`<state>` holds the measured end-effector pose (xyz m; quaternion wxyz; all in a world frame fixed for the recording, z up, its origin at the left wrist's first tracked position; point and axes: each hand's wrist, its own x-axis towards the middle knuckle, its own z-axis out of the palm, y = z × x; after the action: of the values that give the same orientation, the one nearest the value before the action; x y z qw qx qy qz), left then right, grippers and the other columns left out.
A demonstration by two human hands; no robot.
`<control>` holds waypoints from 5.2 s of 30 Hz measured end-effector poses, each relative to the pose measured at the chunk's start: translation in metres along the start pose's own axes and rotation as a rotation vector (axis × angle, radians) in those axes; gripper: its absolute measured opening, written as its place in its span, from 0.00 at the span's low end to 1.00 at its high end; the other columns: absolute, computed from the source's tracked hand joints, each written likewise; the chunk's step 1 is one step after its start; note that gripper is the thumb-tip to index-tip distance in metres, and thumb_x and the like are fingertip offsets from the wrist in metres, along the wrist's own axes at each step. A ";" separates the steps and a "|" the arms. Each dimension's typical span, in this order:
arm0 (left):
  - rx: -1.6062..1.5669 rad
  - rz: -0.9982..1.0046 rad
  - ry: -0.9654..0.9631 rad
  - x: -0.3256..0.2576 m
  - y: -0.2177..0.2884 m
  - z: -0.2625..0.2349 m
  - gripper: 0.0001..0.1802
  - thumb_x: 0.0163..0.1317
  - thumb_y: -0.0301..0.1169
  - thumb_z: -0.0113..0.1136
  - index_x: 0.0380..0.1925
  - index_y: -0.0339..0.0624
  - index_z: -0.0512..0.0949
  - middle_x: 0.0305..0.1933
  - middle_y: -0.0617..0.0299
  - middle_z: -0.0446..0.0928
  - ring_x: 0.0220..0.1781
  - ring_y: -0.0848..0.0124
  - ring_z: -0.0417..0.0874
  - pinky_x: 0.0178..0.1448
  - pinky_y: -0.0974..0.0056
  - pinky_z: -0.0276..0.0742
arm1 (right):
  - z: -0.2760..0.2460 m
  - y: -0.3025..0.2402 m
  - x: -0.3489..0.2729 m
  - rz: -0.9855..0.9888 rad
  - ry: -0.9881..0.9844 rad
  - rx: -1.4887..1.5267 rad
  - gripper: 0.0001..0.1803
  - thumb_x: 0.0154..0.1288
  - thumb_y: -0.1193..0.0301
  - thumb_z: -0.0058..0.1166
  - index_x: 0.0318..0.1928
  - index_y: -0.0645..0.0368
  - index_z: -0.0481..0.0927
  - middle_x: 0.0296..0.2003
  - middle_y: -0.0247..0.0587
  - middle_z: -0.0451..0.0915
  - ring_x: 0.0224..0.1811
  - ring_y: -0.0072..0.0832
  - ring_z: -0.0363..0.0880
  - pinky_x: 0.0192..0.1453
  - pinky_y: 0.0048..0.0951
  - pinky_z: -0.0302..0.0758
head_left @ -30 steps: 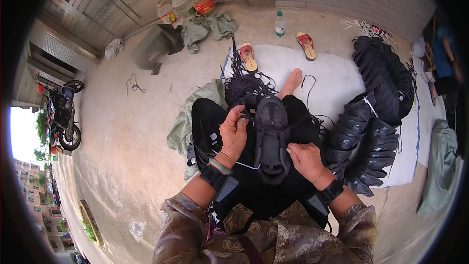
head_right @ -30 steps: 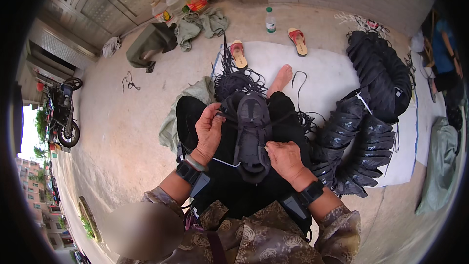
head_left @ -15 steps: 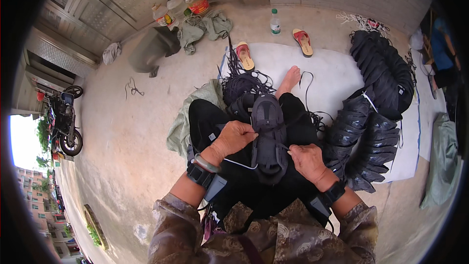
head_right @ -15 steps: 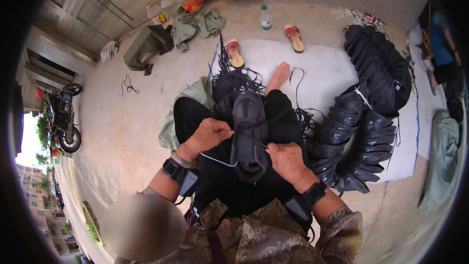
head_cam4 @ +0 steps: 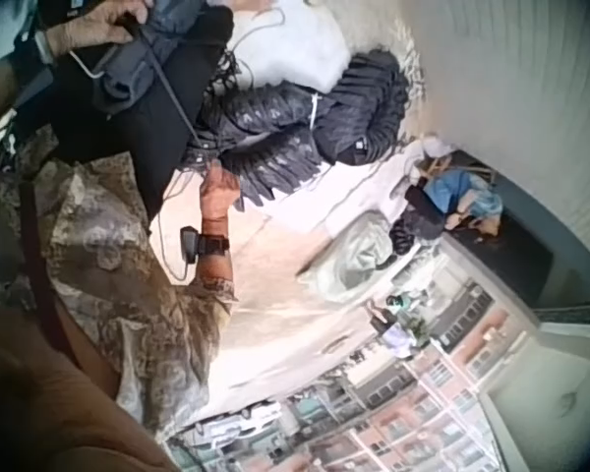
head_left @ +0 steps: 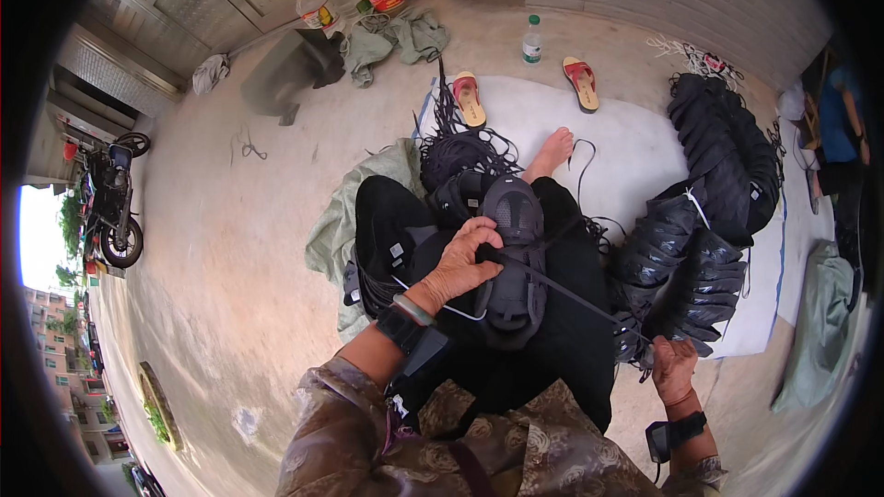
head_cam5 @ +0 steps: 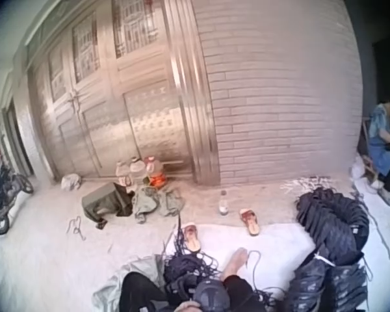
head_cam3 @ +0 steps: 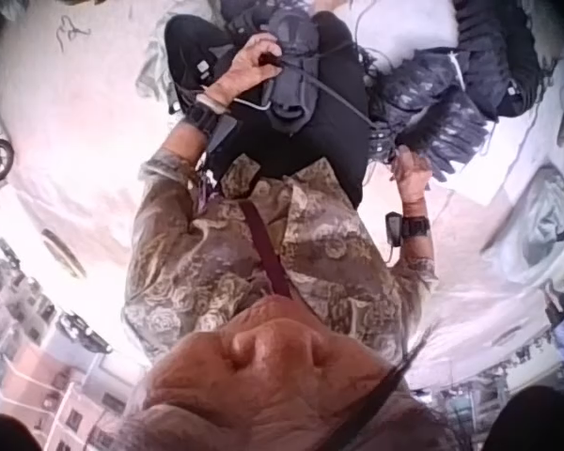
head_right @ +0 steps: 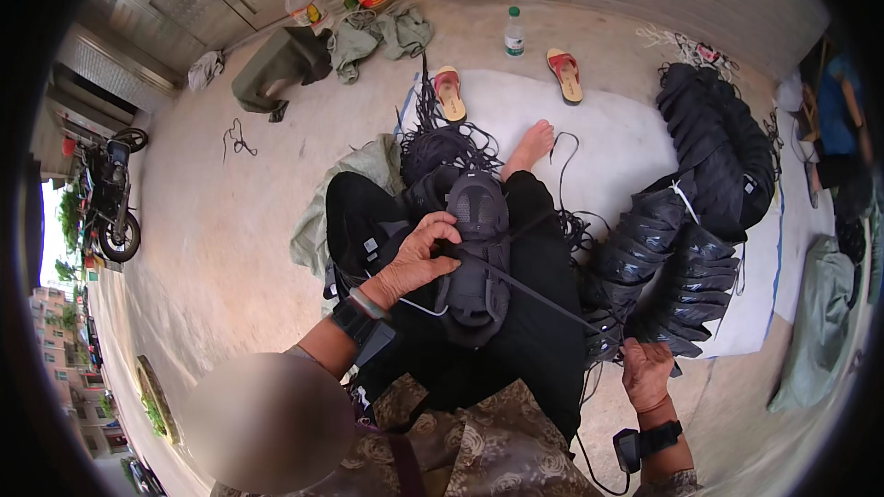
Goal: The recorder is lacing shoelaces into a black shoe in a shoe manufacturing facility.
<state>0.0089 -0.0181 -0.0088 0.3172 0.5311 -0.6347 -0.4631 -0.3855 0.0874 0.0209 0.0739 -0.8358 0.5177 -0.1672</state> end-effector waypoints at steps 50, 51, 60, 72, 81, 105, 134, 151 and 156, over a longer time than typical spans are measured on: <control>0.972 0.187 0.154 -0.032 0.057 -0.006 0.09 0.41 0.26 0.56 0.26 0.35 0.74 0.59 0.49 0.62 0.61 0.51 0.60 0.58 0.49 0.60 | 0.093 -0.100 0.137 0.331 -0.090 0.698 0.36 0.43 0.64 0.64 0.53 0.65 0.64 0.34 0.46 0.77 0.34 0.40 0.77 0.41 0.33 0.74; 1.025 0.140 0.164 -0.046 0.053 -0.028 0.08 0.42 0.25 0.56 0.26 0.35 0.74 0.59 0.50 0.62 0.61 0.50 0.60 0.58 0.49 0.60 | 0.095 -0.101 0.135 0.307 -0.050 0.672 0.37 0.42 0.63 0.65 0.52 0.66 0.64 0.35 0.47 0.77 0.35 0.40 0.77 0.41 0.33 0.74; 1.359 -1.176 0.568 -0.285 -0.054 -0.243 0.10 0.49 0.23 0.52 0.34 0.40 0.75 0.54 0.59 0.66 0.54 0.57 0.68 0.50 0.49 0.68 | 0.104 -0.093 0.128 0.421 -0.072 0.782 0.44 0.42 0.61 0.66 0.57 0.70 0.60 0.37 0.48 0.77 0.39 0.38 0.77 0.46 0.31 0.72; 0.701 0.219 0.254 -0.093 0.009 -0.073 0.07 0.44 0.21 0.59 0.26 0.40 0.74 0.41 0.54 0.75 0.40 0.55 0.75 0.44 0.57 0.69 | 0.082 -0.096 0.152 0.215 0.027 0.612 0.25 0.56 0.68 0.53 0.55 0.53 0.65 0.56 0.57 0.62 0.55 0.49 0.67 0.56 0.38 0.67; 0.785 0.095 0.040 -0.017 0.031 0.012 0.12 0.51 0.38 0.58 0.26 0.40 0.76 0.36 0.56 0.75 0.42 0.57 0.75 0.45 0.55 0.69 | 0.095 -0.098 0.162 0.015 -0.006 0.469 0.08 0.54 0.69 0.57 0.29 0.59 0.73 0.40 0.42 0.74 0.45 0.39 0.72 0.48 0.34 0.70; 0.454 -0.075 0.072 -0.008 0.045 0.018 0.10 0.48 0.32 0.61 0.19 0.41 0.71 0.16 0.55 0.72 0.23 0.55 0.76 0.29 0.57 0.70 | 0.103 -0.071 0.184 0.485 -0.376 1.255 0.12 0.50 0.70 0.65 0.26 0.67 0.79 0.30 0.30 0.74 0.32 0.16 0.71 0.35 0.18 0.68; 0.165 -0.021 0.013 -0.086 0.064 -0.043 0.11 0.54 0.24 0.57 0.16 0.38 0.69 0.14 0.67 0.64 0.17 0.81 0.62 0.21 0.71 0.58 | 0.091 -0.093 0.140 0.234 -0.112 0.799 0.13 0.55 0.65 0.58 0.33 0.61 0.72 0.23 0.41 0.74 0.23 0.26 0.73 0.30 0.27 0.71; 0.288 -0.099 -0.029 -0.068 0.051 -0.048 0.08 0.53 0.25 0.59 0.21 0.38 0.70 0.15 0.63 0.67 0.17 0.77 0.68 0.23 0.69 0.64 | 0.081 -0.088 0.125 -0.058 -0.006 0.485 0.16 0.57 0.63 0.52 0.43 0.60 0.75 0.34 0.44 0.77 0.35 0.41 0.77 0.40 0.36 0.74; 0.610 0.099 0.032 -0.061 0.022 -0.068 0.05 0.52 0.30 0.59 0.28 0.43 0.77 0.25 0.54 0.76 0.30 0.54 0.79 0.32 0.59 0.75 | 0.055 -0.071 0.130 -0.162 0.032 0.143 0.06 0.54 0.72 0.50 0.34 0.53 0.76 0.20 0.36 0.70 0.21 0.35 0.75 0.24 0.32 0.72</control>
<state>0.0755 0.0245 0.0421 0.1753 0.5774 -0.7644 -0.2270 -0.2534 0.0010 0.0171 0.1116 -0.8648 0.4362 -0.2225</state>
